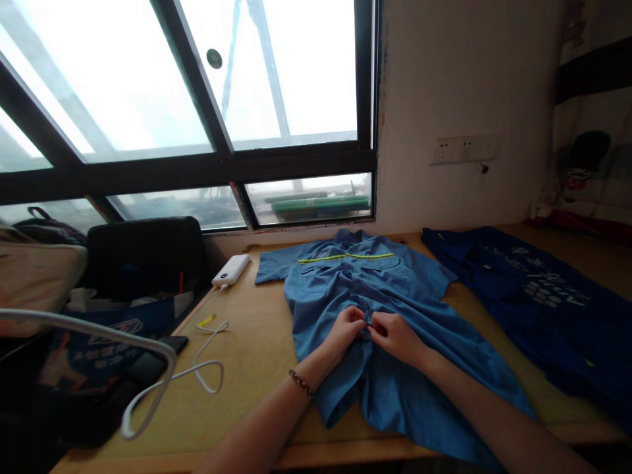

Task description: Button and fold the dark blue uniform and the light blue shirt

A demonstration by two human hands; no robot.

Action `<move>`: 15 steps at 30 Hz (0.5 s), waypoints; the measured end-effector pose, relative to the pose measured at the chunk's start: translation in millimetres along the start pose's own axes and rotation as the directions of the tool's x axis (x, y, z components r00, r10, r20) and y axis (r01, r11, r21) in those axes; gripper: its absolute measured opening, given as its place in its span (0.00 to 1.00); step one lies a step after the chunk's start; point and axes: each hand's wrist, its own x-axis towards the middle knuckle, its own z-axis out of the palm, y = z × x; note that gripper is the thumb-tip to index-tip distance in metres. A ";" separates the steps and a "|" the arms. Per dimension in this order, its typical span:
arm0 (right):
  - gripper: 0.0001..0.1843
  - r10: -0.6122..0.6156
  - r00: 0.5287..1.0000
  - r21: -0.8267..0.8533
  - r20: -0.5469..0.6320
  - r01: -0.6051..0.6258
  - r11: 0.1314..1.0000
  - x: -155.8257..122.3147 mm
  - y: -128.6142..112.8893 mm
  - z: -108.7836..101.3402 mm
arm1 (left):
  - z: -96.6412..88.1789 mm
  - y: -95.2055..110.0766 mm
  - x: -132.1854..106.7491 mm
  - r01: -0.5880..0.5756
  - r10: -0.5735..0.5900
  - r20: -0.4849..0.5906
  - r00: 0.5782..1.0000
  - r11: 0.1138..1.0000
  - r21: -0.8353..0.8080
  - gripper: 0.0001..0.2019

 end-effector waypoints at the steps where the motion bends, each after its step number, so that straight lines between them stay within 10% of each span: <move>1: 0.11 0.002 1.000 0.010 -0.004 -0.002 1.000 -0.3 -0.1 -0.3 | 0.0 -0.1 0.0 -0.004 0.004 0.002 1.000 1.000 -0.001 0.08; 9: 0.17 0.222 0.975 0.262 -0.010 -0.212 0.941 3.3 4.9 2.1 | -3.7 -3.7 1.3 -0.367 0.338 0.154 0.928 0.902 0.228 0.11; 15: 0.15 0.464 0.730 0.685 0.502 -0.663 0.302 9.3 11.9 1.4 | -3.8 17.2 -9.5 -0.530 0.424 0.320 0.847 0.639 0.557 0.13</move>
